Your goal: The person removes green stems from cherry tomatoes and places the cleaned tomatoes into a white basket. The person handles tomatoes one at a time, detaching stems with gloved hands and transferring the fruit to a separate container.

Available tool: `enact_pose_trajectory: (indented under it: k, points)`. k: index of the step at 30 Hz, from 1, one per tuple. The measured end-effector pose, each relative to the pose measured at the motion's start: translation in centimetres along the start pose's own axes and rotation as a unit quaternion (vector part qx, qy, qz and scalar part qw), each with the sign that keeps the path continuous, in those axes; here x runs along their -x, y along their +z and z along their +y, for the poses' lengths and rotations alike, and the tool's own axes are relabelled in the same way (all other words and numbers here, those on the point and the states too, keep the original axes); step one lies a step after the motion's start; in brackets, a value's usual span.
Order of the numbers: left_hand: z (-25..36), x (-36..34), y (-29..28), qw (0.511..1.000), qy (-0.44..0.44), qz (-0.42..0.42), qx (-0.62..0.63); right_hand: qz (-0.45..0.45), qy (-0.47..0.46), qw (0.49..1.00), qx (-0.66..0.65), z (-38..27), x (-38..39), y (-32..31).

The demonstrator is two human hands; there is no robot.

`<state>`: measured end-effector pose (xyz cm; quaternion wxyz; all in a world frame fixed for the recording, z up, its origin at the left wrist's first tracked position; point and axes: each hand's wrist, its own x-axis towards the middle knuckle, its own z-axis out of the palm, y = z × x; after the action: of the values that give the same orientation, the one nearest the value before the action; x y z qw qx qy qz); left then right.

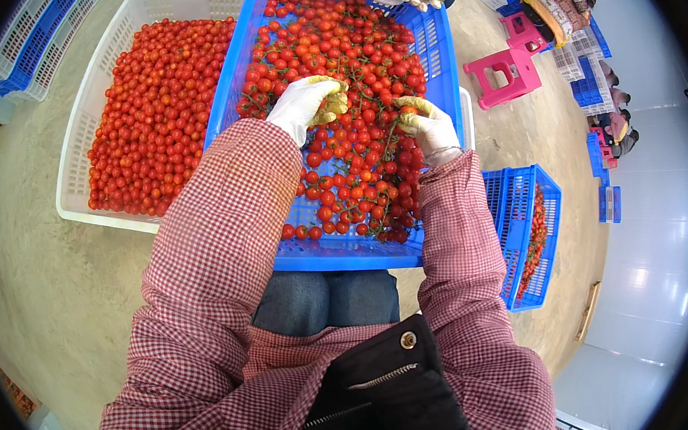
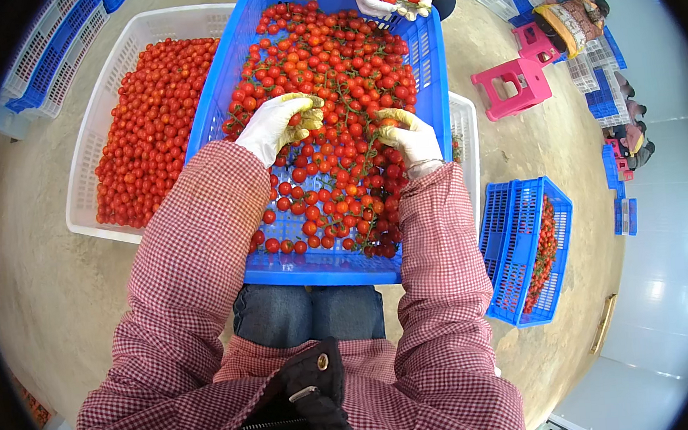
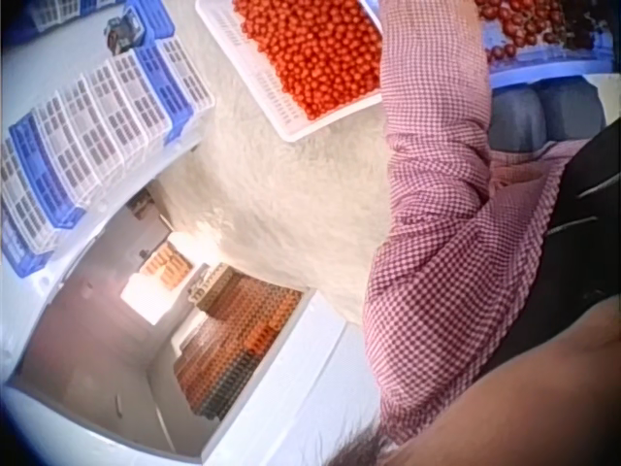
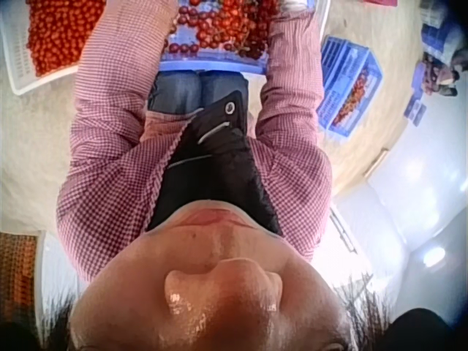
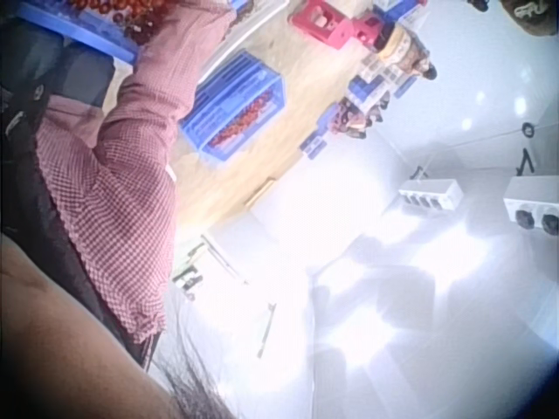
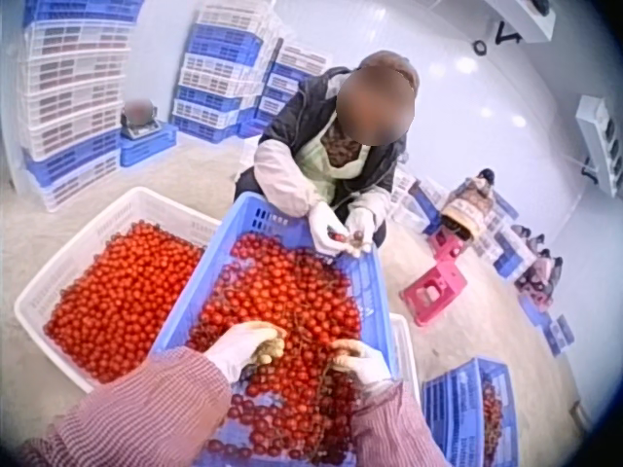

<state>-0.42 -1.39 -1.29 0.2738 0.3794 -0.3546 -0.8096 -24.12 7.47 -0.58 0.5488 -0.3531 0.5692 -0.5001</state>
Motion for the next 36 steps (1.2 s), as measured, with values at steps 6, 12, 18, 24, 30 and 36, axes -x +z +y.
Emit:
enact_pose_trajectory:
  k: [6,12,18,24,30,36]
  points:
    - [0.0,0.1,0.1,1.0,0.002,-0.002,-0.01,0.259,-0.239,0.912,0.212,-5.3,2.6,-3.9]
    - [0.0,0.1,0.2,1.0,0.011,-0.003,0.007,0.377,-0.31,0.635,0.599,-7.3,3.6,-7.9]
    - [0.0,0.0,0.0,1.0,0.012,0.0,0.001,0.172,-0.131,0.72,0.66,-1.1,1.7,-1.3]
    - [0.1,0.0,-0.2,1.0,0.011,0.003,-0.007,-0.029,0.252,0.513,0.82,0.0,-1.3,3.4]
    - [0.1,0.0,-0.1,1.0,0.0,-0.004,-0.003,0.043,0.286,0.584,0.759,1.6,-0.7,2.2]
    - [0.2,0.2,0.1,1.0,0.006,-0.007,-0.011,0.071,0.217,0.737,0.637,2.8,-0.4,0.2]
